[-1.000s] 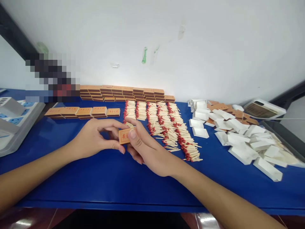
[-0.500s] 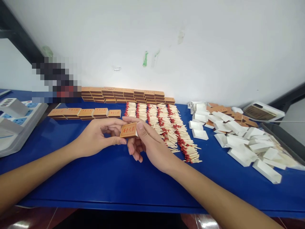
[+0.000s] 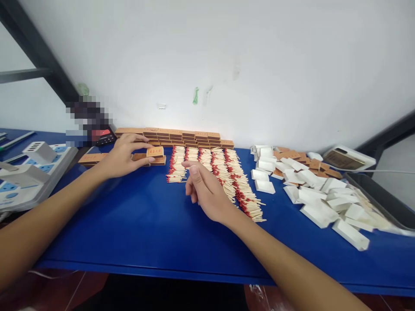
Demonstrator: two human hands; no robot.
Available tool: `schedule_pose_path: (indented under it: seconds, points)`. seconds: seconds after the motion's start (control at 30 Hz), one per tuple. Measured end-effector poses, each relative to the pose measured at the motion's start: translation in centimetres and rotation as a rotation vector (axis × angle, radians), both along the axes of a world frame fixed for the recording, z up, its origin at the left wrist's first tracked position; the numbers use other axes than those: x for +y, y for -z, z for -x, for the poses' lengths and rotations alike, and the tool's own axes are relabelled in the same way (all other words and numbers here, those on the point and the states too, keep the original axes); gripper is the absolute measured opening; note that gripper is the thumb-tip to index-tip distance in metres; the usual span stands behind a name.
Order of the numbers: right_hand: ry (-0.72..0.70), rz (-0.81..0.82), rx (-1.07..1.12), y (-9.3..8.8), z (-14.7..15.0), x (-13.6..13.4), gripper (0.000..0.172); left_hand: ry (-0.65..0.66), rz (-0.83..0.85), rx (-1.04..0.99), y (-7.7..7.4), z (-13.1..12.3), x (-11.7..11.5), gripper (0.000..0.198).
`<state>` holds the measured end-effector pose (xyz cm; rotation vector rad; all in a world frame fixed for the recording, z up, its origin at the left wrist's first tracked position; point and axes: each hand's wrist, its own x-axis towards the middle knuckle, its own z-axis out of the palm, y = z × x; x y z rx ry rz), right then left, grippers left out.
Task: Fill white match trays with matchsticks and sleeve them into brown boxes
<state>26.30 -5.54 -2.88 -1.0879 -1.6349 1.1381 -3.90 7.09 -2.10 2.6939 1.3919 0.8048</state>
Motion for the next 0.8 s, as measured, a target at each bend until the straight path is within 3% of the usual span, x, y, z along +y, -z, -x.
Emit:
schedule_pose_path:
  seconds: [0.17, 0.43, 0.53, 0.63, 0.8]
  points:
    - [0.016, -0.03, -0.027, -0.2, -0.5, 0.7, 0.066, 0.043, 0.093, 0.082, 1.0, -0.2, 0.4, 0.052]
    - [0.068, -0.147, -0.164, -0.7, -1.7, 1.6, 0.058, 0.064, -0.017, 0.071, 0.4, -0.5, -0.5, 0.062]
    - [0.239, -0.273, -0.326, -1.4, -3.6, 3.3, 0.048, 0.164, -0.135, -0.036, -0.1, -1.7, -2.0, 0.031]
    - [0.468, -0.236, -0.422, -2.3, -6.6, 6.1, 0.048, 0.287, -0.144, -0.119, -0.1, -3.0, -3.4, 0.025]
    - [0.611, -0.166, -0.571, -3.7, -12.6, 10.7, 0.04, 0.398, -0.171, -0.039, 0.6, -3.5, -4.3, 0.024]
